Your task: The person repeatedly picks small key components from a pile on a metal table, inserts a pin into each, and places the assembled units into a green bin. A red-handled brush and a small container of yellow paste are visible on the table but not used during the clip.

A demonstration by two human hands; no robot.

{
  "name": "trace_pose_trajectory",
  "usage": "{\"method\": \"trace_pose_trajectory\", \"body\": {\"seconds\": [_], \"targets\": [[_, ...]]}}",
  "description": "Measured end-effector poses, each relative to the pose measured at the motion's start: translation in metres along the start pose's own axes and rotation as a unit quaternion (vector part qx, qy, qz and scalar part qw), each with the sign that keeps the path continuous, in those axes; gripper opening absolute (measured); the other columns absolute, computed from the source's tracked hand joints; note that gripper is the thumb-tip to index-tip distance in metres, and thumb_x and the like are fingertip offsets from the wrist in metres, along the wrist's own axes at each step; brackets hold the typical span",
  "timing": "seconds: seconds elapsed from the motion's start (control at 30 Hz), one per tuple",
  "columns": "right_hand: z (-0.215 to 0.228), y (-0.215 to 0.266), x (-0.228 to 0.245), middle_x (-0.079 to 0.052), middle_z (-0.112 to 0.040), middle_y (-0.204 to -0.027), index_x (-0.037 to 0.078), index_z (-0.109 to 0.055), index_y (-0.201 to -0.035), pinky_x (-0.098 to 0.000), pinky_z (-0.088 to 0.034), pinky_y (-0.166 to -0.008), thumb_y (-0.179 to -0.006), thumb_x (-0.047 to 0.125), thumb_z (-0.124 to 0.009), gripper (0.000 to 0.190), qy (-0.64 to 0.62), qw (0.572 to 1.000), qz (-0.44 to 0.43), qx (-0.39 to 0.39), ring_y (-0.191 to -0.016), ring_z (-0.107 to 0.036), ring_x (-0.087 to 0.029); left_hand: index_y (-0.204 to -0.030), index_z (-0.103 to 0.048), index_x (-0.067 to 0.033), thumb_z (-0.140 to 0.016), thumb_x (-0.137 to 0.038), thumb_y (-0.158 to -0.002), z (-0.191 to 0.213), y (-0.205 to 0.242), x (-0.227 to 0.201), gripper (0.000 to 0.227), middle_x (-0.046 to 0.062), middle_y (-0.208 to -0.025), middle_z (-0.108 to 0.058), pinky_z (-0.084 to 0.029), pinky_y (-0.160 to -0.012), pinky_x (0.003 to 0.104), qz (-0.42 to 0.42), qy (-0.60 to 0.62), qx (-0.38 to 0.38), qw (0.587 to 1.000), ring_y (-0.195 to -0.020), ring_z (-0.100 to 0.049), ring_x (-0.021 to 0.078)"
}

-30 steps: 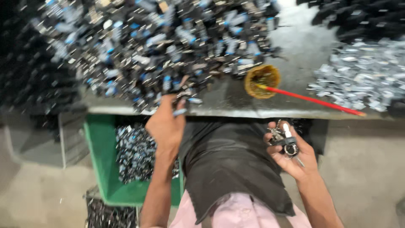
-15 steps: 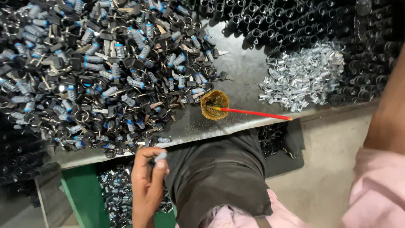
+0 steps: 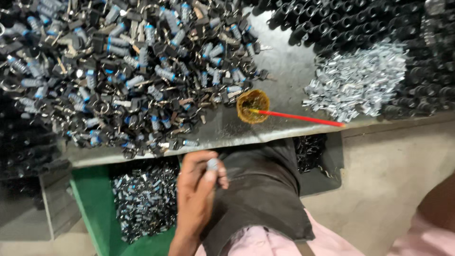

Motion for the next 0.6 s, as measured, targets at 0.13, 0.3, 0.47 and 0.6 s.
{"method": "trace_pose_trajectory", "body": {"seconds": [0.13, 0.3, 0.47, 0.6], "targets": [[-0.113, 0.04, 0.031, -0.007, -0.07, -0.098, 0.007, -0.069, -0.094, -0.0297, -0.058, -0.08, -0.081, -0.003, -0.082, 0.021, -0.041, 0.99, 0.026, 0.132, -0.093, -0.071, -0.019, -0.13, -0.052, -0.0072, -0.06, -0.013, -0.105, -0.032, -0.002, 0.028, 0.027, 0.007, -0.1, -0.057, -0.045, -0.069, 0.029, 0.131, 0.185, 0.059, 0.972, -0.08, -0.052, 0.013], [-0.196, 0.053, 0.014, -0.009, -0.071, -0.096, 0.003, -0.069, -0.093, -0.025, -0.055, -0.075, -0.082, -0.003, -0.083, 0.019, -0.028, 0.99, -0.107, 0.093, -0.086, -0.069, -0.014, -0.128, -0.054, -0.0102, -0.063, -0.019, -0.107, -0.038, 0.011, 0.046, 0.025, 0.002, -0.103, -0.057, -0.043, -0.066, 0.024, 0.179, 0.208, 0.039, 0.961, -0.079, -0.051, 0.0097], [-0.211, 0.068, 0.007, -0.009, -0.071, -0.097, 0.001, -0.069, -0.094, -0.0224, -0.052, -0.074, -0.085, -0.004, -0.081, 0.016, -0.03, 0.985, -0.147, 0.088, -0.082, -0.062, -0.011, -0.126, -0.055, -0.011, -0.063, -0.021, -0.106, -0.024, 0.016, 0.048, 0.024, -0.001, -0.105, -0.059, -0.044, -0.064, 0.023, 0.156, 0.216, 0.038, 0.963, -0.079, -0.052, 0.0083], [-0.215, 0.068, 0.008, -0.01, -0.071, -0.099, 0.001, -0.07, -0.095, -0.0223, -0.052, -0.075, -0.085, -0.004, -0.081, 0.015, -0.029, 0.982, -0.162, 0.093, -0.083, -0.063, -0.011, -0.128, -0.056, -0.01, -0.064, -0.022, -0.106, -0.019, 0.016, 0.047, 0.025, 0.001, -0.105, -0.061, -0.045, -0.063, 0.021, 0.135, 0.201, 0.045, 0.969, -0.08, -0.053, 0.0079]]}}
Point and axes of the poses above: each hand's wrist, its own y-axis away from the middle knuckle, its own z-axis out of the back of the hand, x = y × z, the point moved 8 cm from there along -y, towards the middle knuckle
